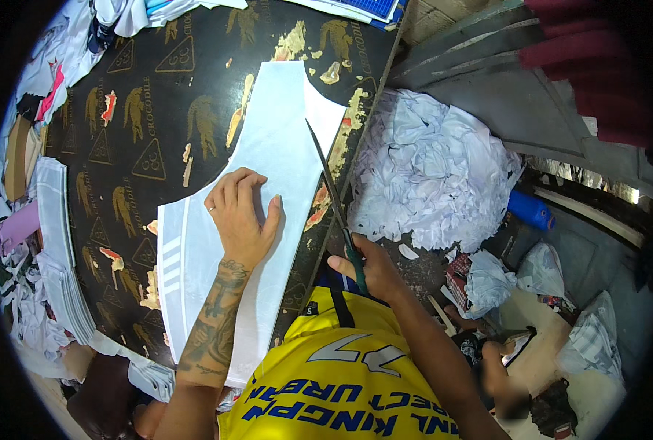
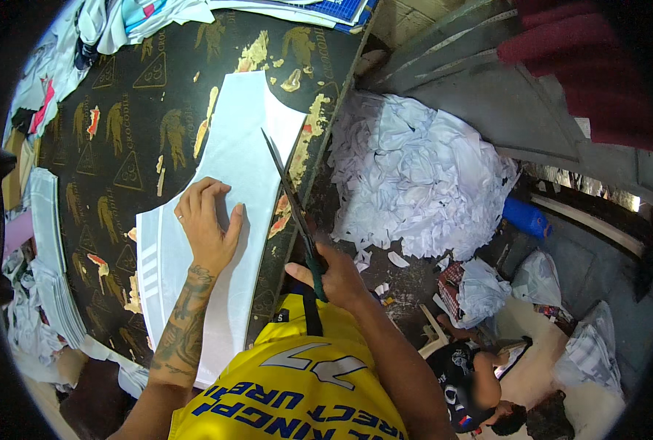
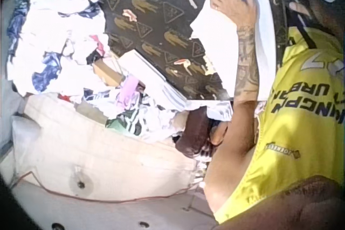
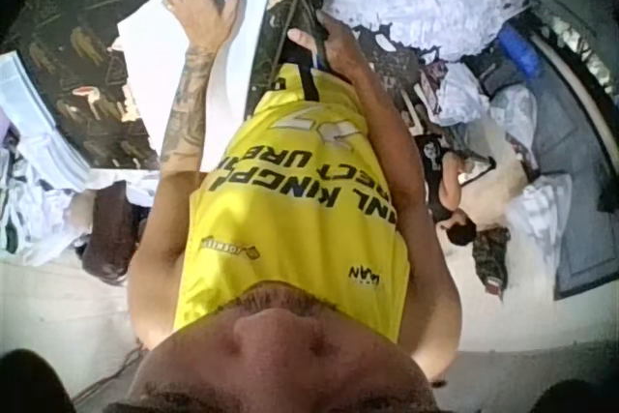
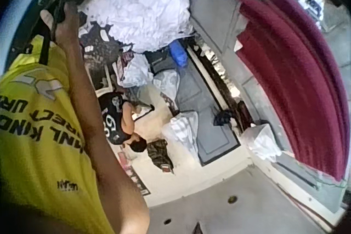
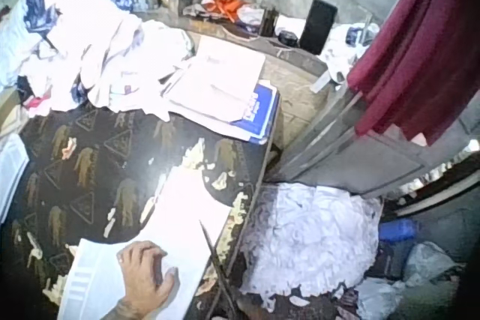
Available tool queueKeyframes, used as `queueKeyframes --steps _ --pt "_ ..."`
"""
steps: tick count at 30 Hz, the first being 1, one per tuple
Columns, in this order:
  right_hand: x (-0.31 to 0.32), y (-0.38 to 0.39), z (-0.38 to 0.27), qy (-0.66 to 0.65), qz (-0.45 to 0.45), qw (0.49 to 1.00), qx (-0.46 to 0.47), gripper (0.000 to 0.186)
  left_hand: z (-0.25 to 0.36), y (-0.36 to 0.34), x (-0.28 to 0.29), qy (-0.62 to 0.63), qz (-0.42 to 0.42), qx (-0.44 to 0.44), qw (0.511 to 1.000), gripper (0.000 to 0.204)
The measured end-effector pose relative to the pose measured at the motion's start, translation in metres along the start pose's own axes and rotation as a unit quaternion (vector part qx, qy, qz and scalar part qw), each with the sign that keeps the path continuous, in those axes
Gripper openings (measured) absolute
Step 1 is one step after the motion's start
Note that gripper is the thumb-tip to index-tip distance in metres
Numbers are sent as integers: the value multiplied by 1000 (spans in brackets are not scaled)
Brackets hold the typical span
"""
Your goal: The person uses shears to cut a large white sheet of fabric or transfer material on a cluttered work table. They repeatedly align the sheet, cut along its edges, and stack the trimmed pieces. The person also handles printed graphics and other fabric scraps during the process.
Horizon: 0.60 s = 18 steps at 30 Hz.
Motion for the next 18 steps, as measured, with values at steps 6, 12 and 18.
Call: queueKeyframes --steps 6,12,18 --pt "-9 -4 9 -67 -34 996 -53 53 -8 5 -10 -6 -4 -6 1000 42" --pt "-14 -9 -4 -72 -41 991 -106 50 -9 5 -9 -6 -10 -7 1000 44" --pt "-16 -10 -29 -49 -38 989 -133 51 -10 3 -10 0 -17 2 1000 45"
Point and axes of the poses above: each hand's wrist, its own y-axis away from the middle knuckle, its own x-axis out of the back of the hand, z = x × y, the point moved 6 cm from there along -y, towards the middle knuckle, and after that the axes turned 14 degrees about -z, right-handed, at the moved point
